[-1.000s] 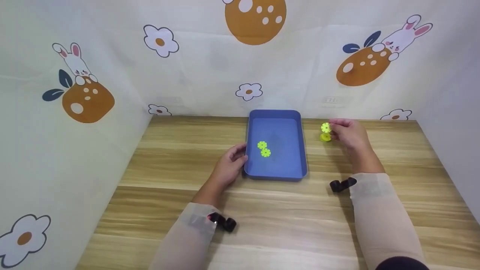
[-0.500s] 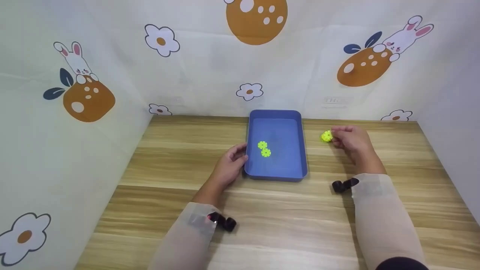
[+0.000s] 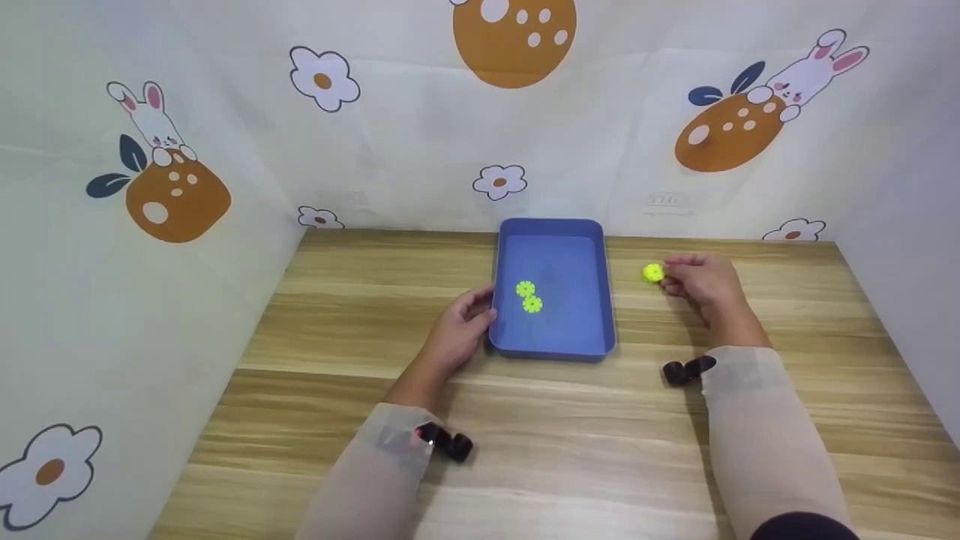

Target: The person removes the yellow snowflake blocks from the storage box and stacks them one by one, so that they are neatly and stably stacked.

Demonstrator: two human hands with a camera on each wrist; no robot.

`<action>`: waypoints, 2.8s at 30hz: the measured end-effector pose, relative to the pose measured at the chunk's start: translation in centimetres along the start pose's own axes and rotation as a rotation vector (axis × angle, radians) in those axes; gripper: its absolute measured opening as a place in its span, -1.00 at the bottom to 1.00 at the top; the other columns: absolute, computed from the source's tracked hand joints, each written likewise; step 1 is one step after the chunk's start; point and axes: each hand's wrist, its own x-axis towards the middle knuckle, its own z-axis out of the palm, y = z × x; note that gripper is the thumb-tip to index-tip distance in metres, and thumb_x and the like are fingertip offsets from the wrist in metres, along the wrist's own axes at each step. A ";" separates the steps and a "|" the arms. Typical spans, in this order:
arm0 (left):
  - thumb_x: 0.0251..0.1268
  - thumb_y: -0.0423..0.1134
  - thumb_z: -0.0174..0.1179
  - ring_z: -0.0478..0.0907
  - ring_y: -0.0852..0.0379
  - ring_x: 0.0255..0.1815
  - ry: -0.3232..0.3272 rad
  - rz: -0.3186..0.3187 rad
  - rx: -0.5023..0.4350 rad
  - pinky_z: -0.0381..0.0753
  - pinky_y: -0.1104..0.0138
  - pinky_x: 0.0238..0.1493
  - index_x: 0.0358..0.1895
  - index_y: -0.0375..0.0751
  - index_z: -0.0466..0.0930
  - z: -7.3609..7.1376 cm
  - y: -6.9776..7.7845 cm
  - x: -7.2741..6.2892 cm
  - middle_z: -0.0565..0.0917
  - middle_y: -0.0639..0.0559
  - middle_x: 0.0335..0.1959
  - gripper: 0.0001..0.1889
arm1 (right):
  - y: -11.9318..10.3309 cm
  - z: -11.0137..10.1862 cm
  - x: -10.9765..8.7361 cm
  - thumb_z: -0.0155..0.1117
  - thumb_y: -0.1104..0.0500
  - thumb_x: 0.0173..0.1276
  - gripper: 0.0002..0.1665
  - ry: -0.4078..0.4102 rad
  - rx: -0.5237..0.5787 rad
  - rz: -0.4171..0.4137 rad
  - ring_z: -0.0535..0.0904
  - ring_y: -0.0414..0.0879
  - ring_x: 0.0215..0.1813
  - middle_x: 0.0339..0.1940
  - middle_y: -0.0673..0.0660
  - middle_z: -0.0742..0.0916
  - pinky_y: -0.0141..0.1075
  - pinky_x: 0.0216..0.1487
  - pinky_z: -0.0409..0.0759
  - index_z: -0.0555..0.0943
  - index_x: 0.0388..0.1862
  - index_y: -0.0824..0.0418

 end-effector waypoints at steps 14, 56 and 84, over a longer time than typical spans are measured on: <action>0.56 -0.36 0.19 0.55 -0.12 0.51 -0.002 -0.002 -0.031 0.56 0.09 0.56 0.53 -0.24 0.48 0.0 -0.2 0.2 0.58 -0.20 0.49 -0.48 | -1.2 0.1 -0.7 0.27 0.11 0.59 -0.62 0.052 0.082 0.010 0.65 -0.22 -0.34 -0.29 -0.06 0.74 -0.39 -0.24 0.74 0.59 0.27 0.26; 0.56 -0.33 0.19 0.55 -0.13 0.51 -0.002 -0.011 -0.006 0.56 0.07 0.57 0.53 -0.20 0.47 -0.1 -0.2 0.2 0.56 -0.17 0.52 -0.47 | -9.3 13.8 -2.2 0.48 -0.02 0.46 -0.61 -0.543 -0.310 -0.199 0.66 0.00 -0.08 -0.15 -0.01 0.75 -0.17 0.05 0.80 0.75 0.18 0.08; 0.58 -0.32 0.17 0.56 -0.13 0.51 -0.017 0.000 0.007 0.55 0.06 0.57 0.54 -0.20 0.47 -0.2 -0.1 0.2 0.55 -0.16 0.54 -0.48 | -6.8 16.8 2.3 0.51 0.20 0.36 -0.49 -0.731 -0.581 -0.212 0.67 -0.13 0.13 0.18 0.11 0.80 -0.33 0.26 0.66 0.71 0.28 0.14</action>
